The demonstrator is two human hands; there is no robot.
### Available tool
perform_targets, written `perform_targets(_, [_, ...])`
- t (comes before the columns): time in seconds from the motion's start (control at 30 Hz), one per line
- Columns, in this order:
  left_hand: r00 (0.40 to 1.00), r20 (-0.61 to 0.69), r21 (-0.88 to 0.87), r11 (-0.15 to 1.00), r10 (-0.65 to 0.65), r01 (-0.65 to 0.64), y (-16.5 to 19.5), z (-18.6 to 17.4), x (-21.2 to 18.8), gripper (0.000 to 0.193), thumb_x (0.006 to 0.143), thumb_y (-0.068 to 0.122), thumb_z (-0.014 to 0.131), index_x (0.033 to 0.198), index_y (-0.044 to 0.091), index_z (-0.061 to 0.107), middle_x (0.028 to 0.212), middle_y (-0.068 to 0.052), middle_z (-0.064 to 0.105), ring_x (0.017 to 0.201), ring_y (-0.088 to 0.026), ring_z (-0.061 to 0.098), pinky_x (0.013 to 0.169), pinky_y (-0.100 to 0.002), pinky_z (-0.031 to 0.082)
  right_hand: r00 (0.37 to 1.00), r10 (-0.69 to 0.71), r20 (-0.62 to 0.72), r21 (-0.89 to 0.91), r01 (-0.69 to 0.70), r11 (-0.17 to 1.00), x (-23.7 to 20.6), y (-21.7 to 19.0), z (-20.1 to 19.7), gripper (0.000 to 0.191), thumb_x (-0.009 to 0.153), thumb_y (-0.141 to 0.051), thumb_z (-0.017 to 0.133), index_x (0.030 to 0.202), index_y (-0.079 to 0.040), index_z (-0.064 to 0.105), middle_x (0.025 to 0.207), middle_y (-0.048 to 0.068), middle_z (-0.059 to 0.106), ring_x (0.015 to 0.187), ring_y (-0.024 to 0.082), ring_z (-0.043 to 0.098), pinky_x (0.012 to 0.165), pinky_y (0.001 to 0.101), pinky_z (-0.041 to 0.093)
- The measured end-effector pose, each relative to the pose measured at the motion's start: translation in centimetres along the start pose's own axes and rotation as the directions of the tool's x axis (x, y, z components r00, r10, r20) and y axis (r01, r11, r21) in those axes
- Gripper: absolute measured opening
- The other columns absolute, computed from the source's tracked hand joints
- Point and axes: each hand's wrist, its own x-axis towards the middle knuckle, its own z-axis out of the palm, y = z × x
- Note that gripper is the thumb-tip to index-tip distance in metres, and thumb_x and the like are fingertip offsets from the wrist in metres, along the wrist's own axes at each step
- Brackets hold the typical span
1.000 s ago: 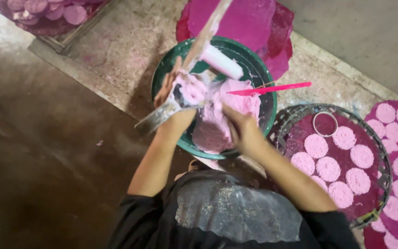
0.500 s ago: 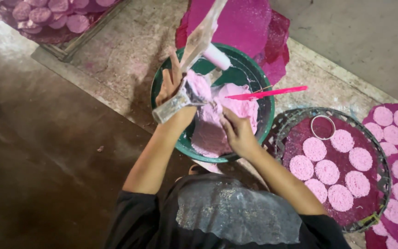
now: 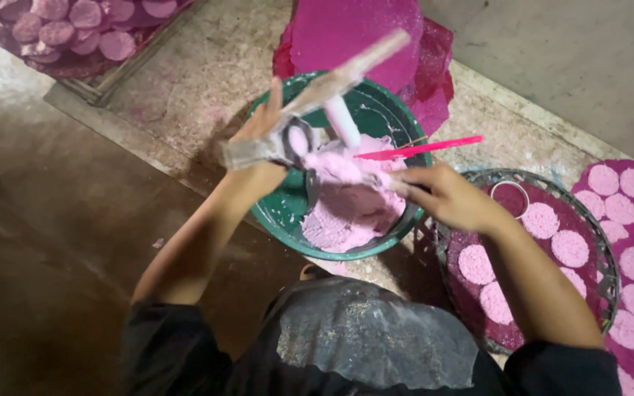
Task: The person scoops pink paste from a green bowl using a metal scoop and places it into a circular mold on a tray. They press the paste into the mold to form round shapes and repeat the process to fill multiple molds.
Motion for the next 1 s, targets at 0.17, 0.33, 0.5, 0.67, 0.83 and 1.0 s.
perform_targets(0.17, [0.681,0.493,-0.719,0.187,-0.542,0.669,-1.6,3.1,-3.2,0.037,0.082,0.005,0.068,0.118,-0.006,0.066,0.087,-0.01,0.066,0.067,-0.024,0.061,0.051,-0.035,0.05,0.964,0.151,0.217,-0.044,-0.145,0.988,-0.5,-0.3,4.3,0.05,0.096,-0.012,0.059,0.146,-0.017,0.055,0.107,0.014,0.079,0.09,0.02,0.075,0.085,0.0377,0.058])
perform_targets(0.33, [0.811,0.585,-0.724,-0.464,-0.021,0.51,5.7,6.5,-8.2,0.045,0.073,-0.014,0.066,0.118,-0.005,0.066,0.095,-0.01,0.064,0.084,-0.019,0.064,0.062,-0.032,0.055,0.807,-0.193,-0.559,0.381,0.457,0.804,1.8,-1.1,4.3,0.087,0.109,-0.036,0.054,0.171,-0.013,-0.003,0.176,0.021,0.004,0.163,0.035,0.027,0.131,0.0476,0.034])
perform_targets(0.5, [0.538,0.841,-0.494,-0.335,0.049,0.802,11.7,5.9,-7.6,0.053,0.071,-0.005,0.07,0.121,0.008,0.061,0.098,-0.007,0.071,0.085,-0.02,0.071,0.077,-0.036,0.061,0.662,-0.115,-0.74,0.655,0.749,0.101,-0.6,-3.9,3.8,0.071,0.11,-0.033,0.058,0.164,-0.008,0.018,0.155,0.032,0.048,0.11,0.038,0.069,0.088,0.048,0.061])
perform_targets(0.67, [0.908,0.391,-0.834,0.476,0.152,0.279,12.2,-0.6,-5.0,0.038,0.087,0.013,0.084,0.119,0.006,0.065,0.104,-0.006,0.07,0.094,-0.016,0.068,0.084,-0.034,0.057,0.715,-0.346,-0.608,0.226,0.573,0.788,-7.6,-5.8,0.8,0.057,0.102,-0.028,0.055,0.151,-0.007,0.037,0.129,0.025,0.071,0.095,0.031,0.077,0.078,0.0462,0.057])
perform_targets(0.83, [0.563,0.799,-0.6,0.318,0.21,0.734,16.6,-1.3,-3.1,0.033,0.088,0.017,0.075,0.119,0.011,0.067,0.098,-0.006,0.069,0.083,-0.017,0.063,0.069,-0.035,0.051,0.427,-0.777,-0.463,-0.517,0.582,0.628,-11.9,-6.6,3.8,0.042,0.095,-0.021,0.07,0.133,-0.028,0.053,0.119,0.024,0.068,0.094,0.037,0.073,0.074,0.0468,0.063])
perform_targets(1.0, [0.725,0.585,-0.777,-0.005,0.364,0.629,20.3,3.4,-7.2,0.044,0.095,0.011,0.078,0.135,0.007,0.062,0.125,-0.012,0.069,0.112,-0.022,0.066,0.093,-0.04,0.056,0.636,-0.485,-0.6,-0.402,0.285,0.87,-16.2,-6.2,6.2,0.046,0.089,-0.02,0.069,0.131,-0.018,0.053,0.132,0.026,0.064,0.109,0.046,0.071,0.087,0.0515,0.061])
